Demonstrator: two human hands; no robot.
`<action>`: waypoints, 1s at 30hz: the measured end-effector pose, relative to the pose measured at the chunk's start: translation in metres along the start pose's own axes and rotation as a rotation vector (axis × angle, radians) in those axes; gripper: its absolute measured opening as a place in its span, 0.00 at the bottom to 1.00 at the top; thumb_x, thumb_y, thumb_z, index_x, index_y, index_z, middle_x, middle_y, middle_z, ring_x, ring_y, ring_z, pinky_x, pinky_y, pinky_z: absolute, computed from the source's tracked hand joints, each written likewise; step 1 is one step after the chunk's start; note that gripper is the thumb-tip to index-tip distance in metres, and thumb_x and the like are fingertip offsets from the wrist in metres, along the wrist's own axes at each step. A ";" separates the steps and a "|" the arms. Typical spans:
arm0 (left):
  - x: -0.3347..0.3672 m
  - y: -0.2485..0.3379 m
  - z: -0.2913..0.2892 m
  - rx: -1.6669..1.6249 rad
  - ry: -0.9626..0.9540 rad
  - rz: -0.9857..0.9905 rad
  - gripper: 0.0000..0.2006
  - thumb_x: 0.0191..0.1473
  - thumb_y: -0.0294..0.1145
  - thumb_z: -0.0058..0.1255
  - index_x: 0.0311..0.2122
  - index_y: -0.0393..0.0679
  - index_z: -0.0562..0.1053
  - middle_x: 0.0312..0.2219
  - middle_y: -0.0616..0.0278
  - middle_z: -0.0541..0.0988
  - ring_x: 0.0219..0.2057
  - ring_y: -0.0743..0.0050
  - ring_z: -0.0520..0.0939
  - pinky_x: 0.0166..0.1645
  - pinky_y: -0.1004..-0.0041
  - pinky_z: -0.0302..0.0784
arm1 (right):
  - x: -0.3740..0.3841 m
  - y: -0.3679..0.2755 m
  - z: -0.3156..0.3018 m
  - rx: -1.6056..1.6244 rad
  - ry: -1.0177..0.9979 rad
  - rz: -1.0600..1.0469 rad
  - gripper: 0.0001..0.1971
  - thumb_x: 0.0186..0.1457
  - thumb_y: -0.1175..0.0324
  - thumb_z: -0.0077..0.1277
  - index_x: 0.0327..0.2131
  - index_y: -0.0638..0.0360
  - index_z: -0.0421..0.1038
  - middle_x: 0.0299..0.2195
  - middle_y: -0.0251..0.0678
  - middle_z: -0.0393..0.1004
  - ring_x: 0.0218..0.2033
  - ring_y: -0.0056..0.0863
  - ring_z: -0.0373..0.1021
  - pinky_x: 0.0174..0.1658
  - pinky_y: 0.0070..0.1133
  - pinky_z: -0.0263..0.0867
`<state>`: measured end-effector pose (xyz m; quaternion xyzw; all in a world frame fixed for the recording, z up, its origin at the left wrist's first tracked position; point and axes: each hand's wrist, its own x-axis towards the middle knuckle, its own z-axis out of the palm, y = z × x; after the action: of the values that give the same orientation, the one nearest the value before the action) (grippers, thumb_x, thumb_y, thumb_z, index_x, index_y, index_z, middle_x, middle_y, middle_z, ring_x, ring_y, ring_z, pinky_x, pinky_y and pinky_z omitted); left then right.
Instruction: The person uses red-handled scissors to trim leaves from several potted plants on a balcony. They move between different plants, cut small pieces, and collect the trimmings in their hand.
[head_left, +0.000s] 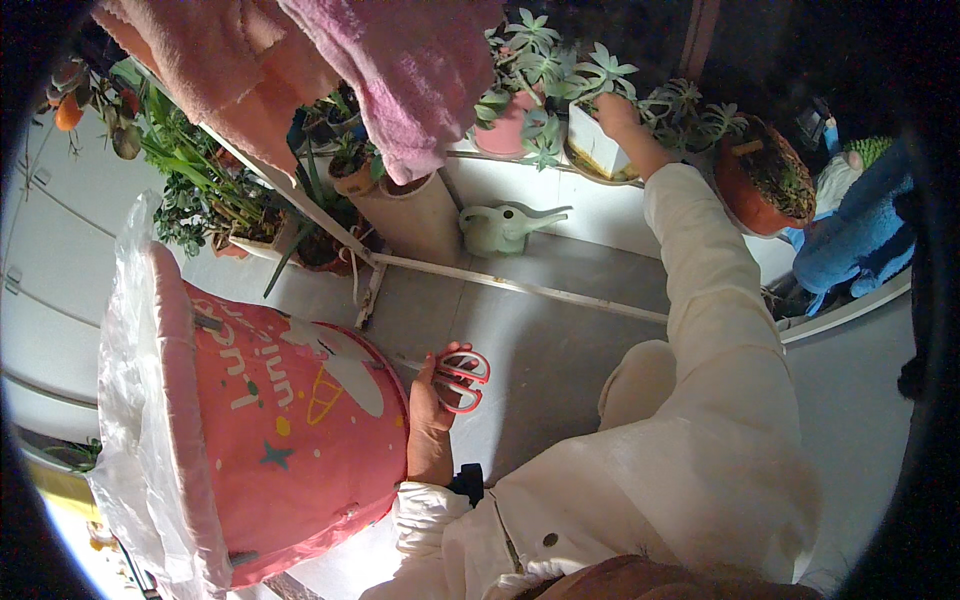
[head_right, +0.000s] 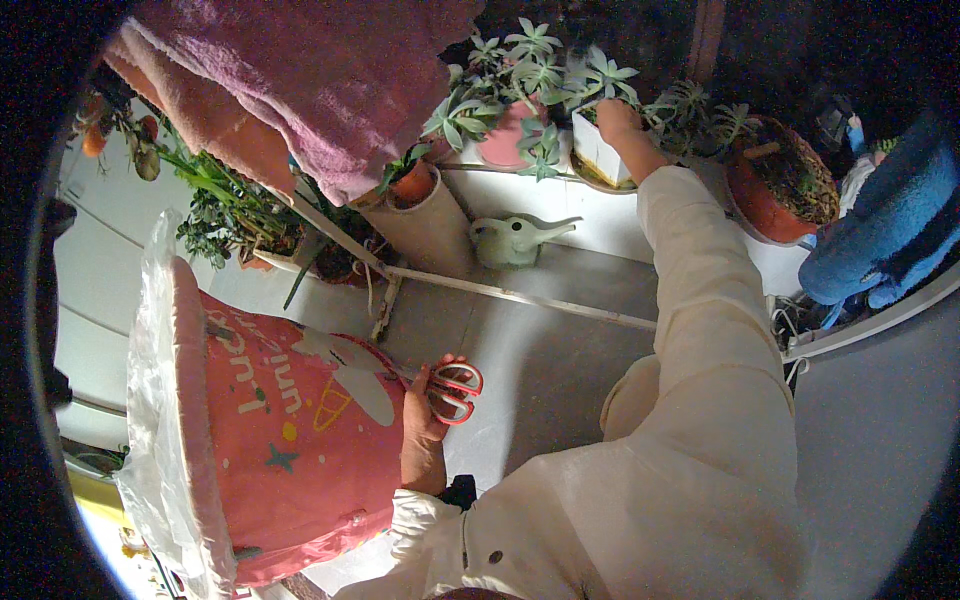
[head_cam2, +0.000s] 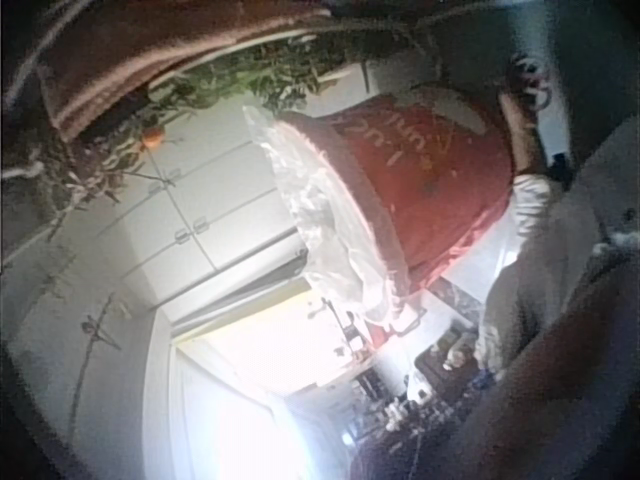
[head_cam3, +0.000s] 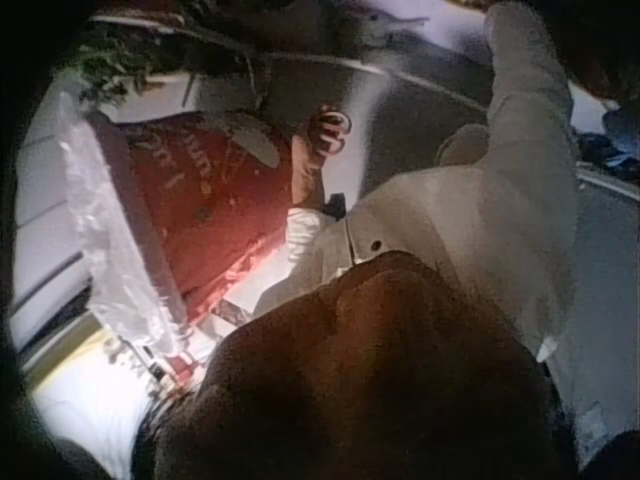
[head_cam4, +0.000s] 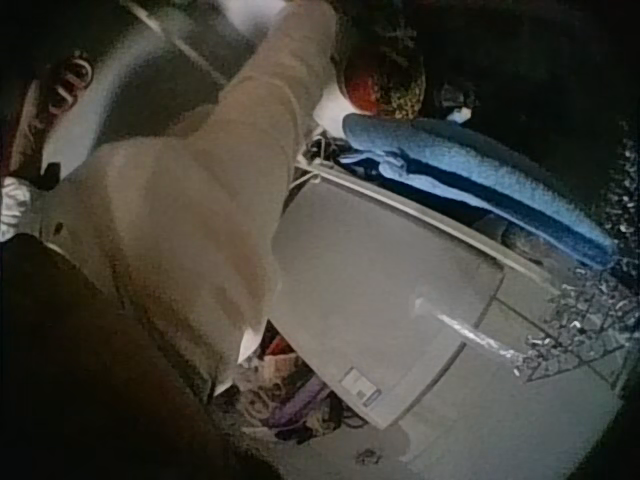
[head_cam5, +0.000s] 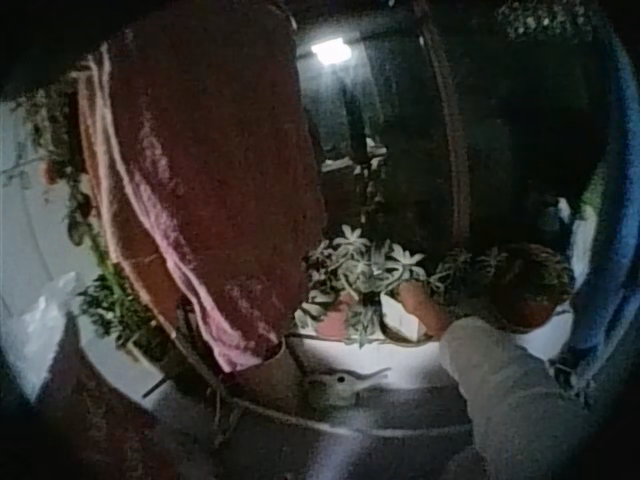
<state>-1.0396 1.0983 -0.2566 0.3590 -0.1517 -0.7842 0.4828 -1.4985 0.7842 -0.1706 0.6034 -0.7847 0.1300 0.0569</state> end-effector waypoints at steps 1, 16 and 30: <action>0.001 0.000 -0.001 -0.010 0.004 -0.008 0.22 0.61 0.44 0.28 0.45 0.36 0.69 0.44 0.50 0.74 0.39 0.57 0.78 0.41 0.62 0.76 | 0.000 0.001 0.001 0.008 0.002 0.018 0.10 0.47 0.66 0.51 0.34 0.57 0.72 0.36 0.47 0.73 0.36 0.46 0.71 0.39 0.37 0.67; 0.002 0.000 0.004 -0.181 0.017 -0.016 0.26 0.62 0.48 0.23 0.49 0.36 0.66 0.44 0.51 0.74 0.42 0.57 0.76 0.42 0.62 0.75 | -0.047 0.010 0.005 -0.073 0.517 -0.219 0.10 0.47 0.72 0.45 0.33 0.48 0.73 0.27 0.38 0.72 0.26 0.41 0.72 0.26 0.34 0.68; 0.002 -0.001 0.011 -0.340 0.051 -0.026 0.26 0.60 0.46 0.26 0.49 0.34 0.66 0.38 0.48 0.77 0.37 0.51 0.76 0.37 0.59 0.71 | -0.063 0.037 -0.009 0.336 0.503 -0.217 0.09 0.51 0.67 0.48 0.35 0.53 0.75 0.30 0.41 0.73 0.31 0.43 0.70 0.33 0.32 0.65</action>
<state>-1.0483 1.0953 -0.2504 0.2940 0.0000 -0.7953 0.5301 -1.5184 0.8540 -0.1821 0.6336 -0.6447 0.3957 0.1622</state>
